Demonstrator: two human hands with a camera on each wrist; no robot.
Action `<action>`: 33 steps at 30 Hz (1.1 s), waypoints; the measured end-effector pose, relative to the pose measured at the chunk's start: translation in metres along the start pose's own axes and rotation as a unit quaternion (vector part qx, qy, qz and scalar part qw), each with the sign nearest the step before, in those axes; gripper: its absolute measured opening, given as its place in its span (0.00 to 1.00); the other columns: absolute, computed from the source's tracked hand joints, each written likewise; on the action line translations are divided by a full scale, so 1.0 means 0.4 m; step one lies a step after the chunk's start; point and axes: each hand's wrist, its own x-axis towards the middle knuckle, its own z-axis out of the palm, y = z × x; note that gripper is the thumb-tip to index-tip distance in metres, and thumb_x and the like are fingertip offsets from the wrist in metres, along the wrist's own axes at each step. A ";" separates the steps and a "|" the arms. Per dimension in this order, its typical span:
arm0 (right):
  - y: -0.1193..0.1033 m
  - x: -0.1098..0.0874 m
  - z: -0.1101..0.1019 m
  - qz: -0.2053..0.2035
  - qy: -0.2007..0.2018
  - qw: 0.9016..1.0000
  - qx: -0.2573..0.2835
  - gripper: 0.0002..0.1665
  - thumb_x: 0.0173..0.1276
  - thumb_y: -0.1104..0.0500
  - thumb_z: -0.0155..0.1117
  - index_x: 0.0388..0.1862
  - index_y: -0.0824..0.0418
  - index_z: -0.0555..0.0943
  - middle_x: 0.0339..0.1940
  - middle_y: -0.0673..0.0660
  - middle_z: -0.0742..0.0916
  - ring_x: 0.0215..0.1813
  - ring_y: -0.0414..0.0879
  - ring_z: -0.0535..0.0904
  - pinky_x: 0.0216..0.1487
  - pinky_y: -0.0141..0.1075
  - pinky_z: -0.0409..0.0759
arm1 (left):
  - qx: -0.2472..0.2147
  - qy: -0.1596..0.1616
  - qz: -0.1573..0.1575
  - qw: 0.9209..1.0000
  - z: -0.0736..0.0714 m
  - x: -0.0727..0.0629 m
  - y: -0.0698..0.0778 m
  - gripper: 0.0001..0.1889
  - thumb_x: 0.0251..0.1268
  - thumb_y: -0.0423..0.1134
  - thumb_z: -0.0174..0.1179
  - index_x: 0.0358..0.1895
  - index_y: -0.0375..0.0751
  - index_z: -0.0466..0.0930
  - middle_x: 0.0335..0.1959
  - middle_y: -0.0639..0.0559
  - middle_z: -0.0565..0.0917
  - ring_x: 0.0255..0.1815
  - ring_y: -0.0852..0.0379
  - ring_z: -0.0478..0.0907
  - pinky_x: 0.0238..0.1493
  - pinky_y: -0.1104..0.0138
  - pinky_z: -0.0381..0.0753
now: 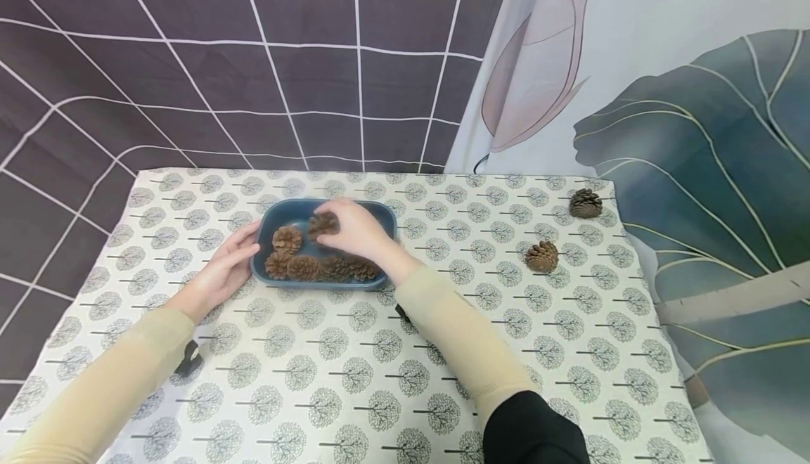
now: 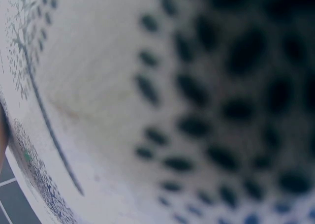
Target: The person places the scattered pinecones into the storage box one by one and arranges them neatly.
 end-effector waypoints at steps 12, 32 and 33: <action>-0.002 0.048 0.030 -0.005 -0.084 0.996 -0.039 0.29 0.72 0.53 0.74 0.70 0.58 0.80 0.72 0.59 0.82 0.72 0.53 0.80 0.77 0.46 0.78 | 0.002 0.002 -0.012 1.000 0.006 0.000 0.005 0.32 0.83 0.28 0.47 0.85 0.43 0.53 0.89 0.44 0.47 0.71 0.77 0.69 0.92 0.56 0.41; 0.003 0.048 0.040 -0.028 -0.102 0.994 -0.032 0.31 0.71 0.54 0.76 0.70 0.59 0.80 0.72 0.58 0.84 0.74 0.54 0.78 0.80 0.45 0.75 | 0.005 0.002 -0.005 1.000 0.006 -0.007 0.006 0.30 0.82 0.29 0.49 0.83 0.48 0.59 0.89 0.48 0.51 0.72 0.76 0.68 0.92 0.56 0.42; 0.002 0.047 0.040 -0.027 -0.102 0.994 -0.030 0.31 0.71 0.54 0.76 0.70 0.59 0.80 0.72 0.58 0.83 0.74 0.54 0.77 0.80 0.46 0.75 | 0.006 0.001 -0.004 1.000 0.007 -0.007 0.007 0.30 0.82 0.29 0.49 0.83 0.46 0.58 0.89 0.47 0.50 0.73 0.75 0.67 0.92 0.56 0.42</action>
